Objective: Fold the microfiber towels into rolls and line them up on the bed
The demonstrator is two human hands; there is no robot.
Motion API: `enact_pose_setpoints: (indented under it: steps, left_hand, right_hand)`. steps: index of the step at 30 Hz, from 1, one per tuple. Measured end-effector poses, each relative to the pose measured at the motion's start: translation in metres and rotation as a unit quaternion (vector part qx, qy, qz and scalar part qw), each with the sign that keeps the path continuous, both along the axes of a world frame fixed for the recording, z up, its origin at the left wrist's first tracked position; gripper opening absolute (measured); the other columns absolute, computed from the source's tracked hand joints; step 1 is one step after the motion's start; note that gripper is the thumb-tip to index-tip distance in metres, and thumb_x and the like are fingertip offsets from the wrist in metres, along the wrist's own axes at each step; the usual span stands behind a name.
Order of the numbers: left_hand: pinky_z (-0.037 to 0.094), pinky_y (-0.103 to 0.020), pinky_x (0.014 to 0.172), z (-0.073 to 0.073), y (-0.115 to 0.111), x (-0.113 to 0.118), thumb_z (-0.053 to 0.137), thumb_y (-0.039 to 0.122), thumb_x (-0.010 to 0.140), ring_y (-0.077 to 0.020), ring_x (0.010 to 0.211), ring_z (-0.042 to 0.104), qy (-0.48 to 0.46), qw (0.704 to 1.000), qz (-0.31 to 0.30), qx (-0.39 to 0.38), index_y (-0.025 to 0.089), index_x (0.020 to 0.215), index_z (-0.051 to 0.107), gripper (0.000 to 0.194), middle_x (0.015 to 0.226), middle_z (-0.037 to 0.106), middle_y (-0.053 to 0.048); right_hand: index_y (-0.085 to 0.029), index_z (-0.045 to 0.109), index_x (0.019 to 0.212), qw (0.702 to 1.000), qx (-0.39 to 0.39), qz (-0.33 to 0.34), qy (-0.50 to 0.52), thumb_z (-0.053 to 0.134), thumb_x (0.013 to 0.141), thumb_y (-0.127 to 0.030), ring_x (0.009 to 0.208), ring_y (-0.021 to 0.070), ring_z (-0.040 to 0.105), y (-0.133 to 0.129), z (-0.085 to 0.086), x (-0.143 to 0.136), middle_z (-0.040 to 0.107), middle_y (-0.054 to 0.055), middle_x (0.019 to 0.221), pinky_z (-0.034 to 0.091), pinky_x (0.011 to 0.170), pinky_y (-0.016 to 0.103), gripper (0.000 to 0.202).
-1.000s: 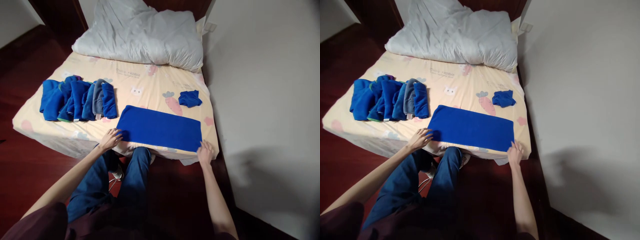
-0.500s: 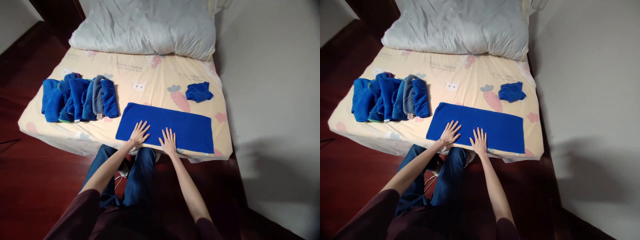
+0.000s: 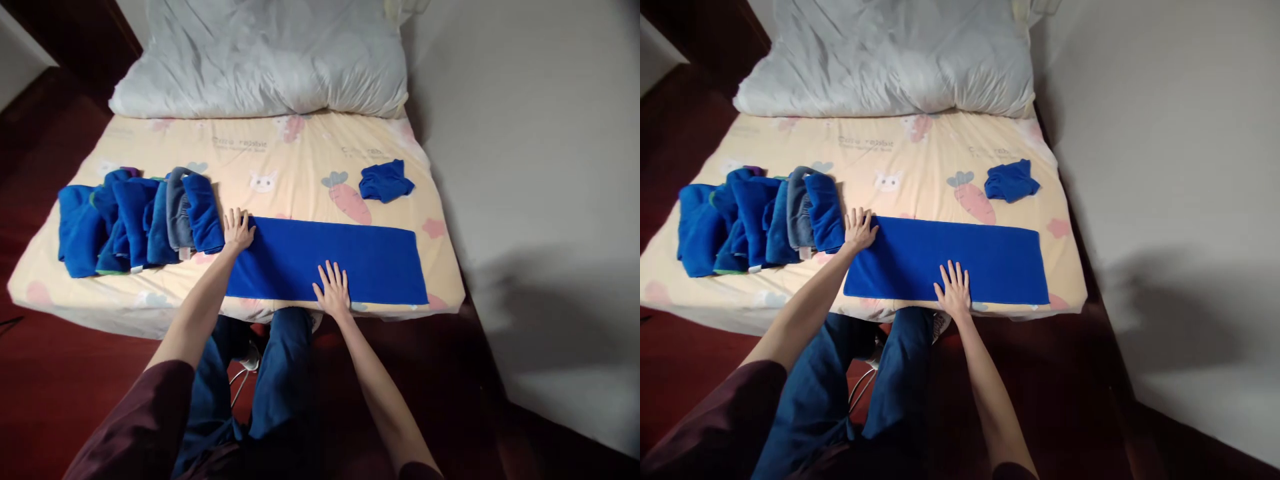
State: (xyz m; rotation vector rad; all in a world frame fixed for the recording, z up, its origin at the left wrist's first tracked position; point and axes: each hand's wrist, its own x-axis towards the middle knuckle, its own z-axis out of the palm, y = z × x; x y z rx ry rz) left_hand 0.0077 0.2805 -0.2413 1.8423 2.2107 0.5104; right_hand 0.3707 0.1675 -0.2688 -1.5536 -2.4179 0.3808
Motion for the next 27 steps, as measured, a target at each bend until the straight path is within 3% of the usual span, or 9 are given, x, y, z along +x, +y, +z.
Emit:
enact_pose_setpoints:
  steps: [3, 5, 7, 12, 15, 18, 22, 25, 27]
  left_hand:
    - [0.002, -0.068, 0.126, 0.0, -0.035, 0.049, 0.041, 0.04, 0.099, -0.0375, 0.16, 0.0, 0.003, 0.995, -0.085, 0.047, 0.011, 0.159, 0.038, 0.066, 0.172, 0.016, -0.016]
    - [0.004, -0.065, 0.128, -0.007, -0.068, 0.081, 0.037, 0.041, 0.101, -0.0354, 0.161, 0.005, -0.002, 0.989, -0.146, 0.04, 0.017, 0.158, 0.042, 0.061, 0.171, 0.02, -0.011]
    - [0.007, -0.065, 0.128, -0.017, -0.095, 0.101, 0.036, 0.039, 0.102, -0.0343, 0.16, 0.012, -0.007, 0.99, -0.134, 0.042, 0.02, 0.157, 0.043, 0.059, 0.17, 0.026, -0.01]
    - [0.012, -0.065, 0.128, -0.028, -0.111, 0.106, 0.04, 0.034, 0.1, -0.0337, 0.158, 0.022, -0.02, 0.994, -0.074, 0.077, 0.023, 0.159, 0.041, 0.061, 0.167, 0.032, -0.009]
    - [0.013, -0.065, 0.127, -0.029, -0.105, 0.103, 0.044, 0.032, 0.097, -0.0343, 0.157, 0.025, -0.025, 0.992, -0.076, 0.1, 0.027, 0.16, 0.039, 0.064, 0.167, 0.033, -0.008]
    - [0.015, -0.065, 0.127, -0.033, -0.103, 0.103, 0.048, 0.029, 0.094, -0.0346, 0.156, 0.028, -0.027, 0.991, -0.075, 0.112, 0.032, 0.162, 0.034, 0.069, 0.167, 0.033, -0.005]
    - [0.015, -0.064, 0.128, -0.038, -0.104, 0.103, 0.049, 0.028, 0.093, -0.0333, 0.156, 0.028, -0.025, 0.992, -0.067, 0.105, 0.035, 0.162, 0.032, 0.072, 0.168, 0.031, -0.002]
    - [0.015, -0.064, 0.128, -0.04, -0.104, 0.103, 0.049, 0.028, 0.094, -0.0338, 0.156, 0.027, -0.024, 0.993, -0.069, 0.095, 0.036, 0.163, 0.031, 0.072, 0.169, 0.029, 0.0]
    - [0.014, -0.065, 0.128, -0.04, -0.104, 0.103, 0.05, 0.028, 0.093, -0.035, 0.156, 0.028, -0.026, 0.993, -0.072, 0.087, 0.036, 0.163, 0.031, 0.073, 0.169, 0.029, 0.0]
  right_hand:
    - [-0.024, 0.027, 0.165, 1.0, -0.023, 0.0, -0.01, 0.037, 0.106, -0.048, 0.162, 0.0307, 0.005, 0.004, 0.005, -0.001, 0.012, 0.004, 0.174, 0.006, 0.129, 0.058, 0.065]
    - [-0.024, 0.026, 0.165, 0.999, -0.04, -0.001, -0.018, 0.038, 0.106, -0.049, 0.162, 0.0306, 0.003, 0.006, 0.007, -0.001, 0.01, 0.003, 0.174, 0.005, 0.13, 0.058, 0.066]
    - [-0.024, 0.025, 0.166, 0.998, -0.052, 0.0, -0.028, 0.039, 0.106, -0.049, 0.162, 0.0308, 0.002, 0.006, 0.009, -0.001, 0.008, 0.003, 0.174, 0.004, 0.13, 0.058, 0.067]
    - [-0.026, 0.027, 0.165, 0.998, -0.048, 0.02, -0.04, 0.04, 0.105, -0.053, 0.162, 0.03, 0.002, 0.013, 0.011, 0.0, 0.007, 0.001, 0.174, 0.006, 0.13, 0.056, 0.067]
    - [-0.031, 0.029, 0.164, 0.998, -0.031, 0.04, -0.037, 0.038, 0.106, -0.054, 0.162, 0.027, 0.006, 0.046, 0.007, 0.011, 0.011, -0.002, 0.174, 0.008, 0.131, 0.054, 0.063]
    - [-0.027, 0.03, 0.164, 0.998, -0.011, -0.031, -0.053, 0.034, 0.107, -0.055, 0.161, 0.026, 0.01, 0.102, 0.0, 0.048, 0.016, 0.001, 0.173, 0.008, 0.131, 0.052, 0.064]
    - [-0.021, 0.028, 0.165, 0.979, -0.016, -0.181, -0.091, 0.027, 0.107, -0.056, 0.161, 0.0277, 0.011, 0.173, -0.009, 0.138, 0.016, 0.006, 0.173, 0.009, 0.13, 0.053, 0.067]
    - [-0.017, 0.023, 0.166, 0.949, -0.059, -0.286, -0.12, 0.021, 0.107, -0.057, 0.161, 0.0287, 0.01, 0.208, -0.011, 0.208, 0.014, 0.01, 0.174, 0.01, 0.129, 0.057, 0.071]
    - [-0.015, 0.019, 0.166, 0.943, -0.076, -0.3, -0.122, 0.018, 0.107, -0.058, 0.161, 0.0284, 0.008, 0.223, -0.009, 0.236, 0.01, 0.011, 0.174, 0.009, 0.129, 0.059, 0.073]
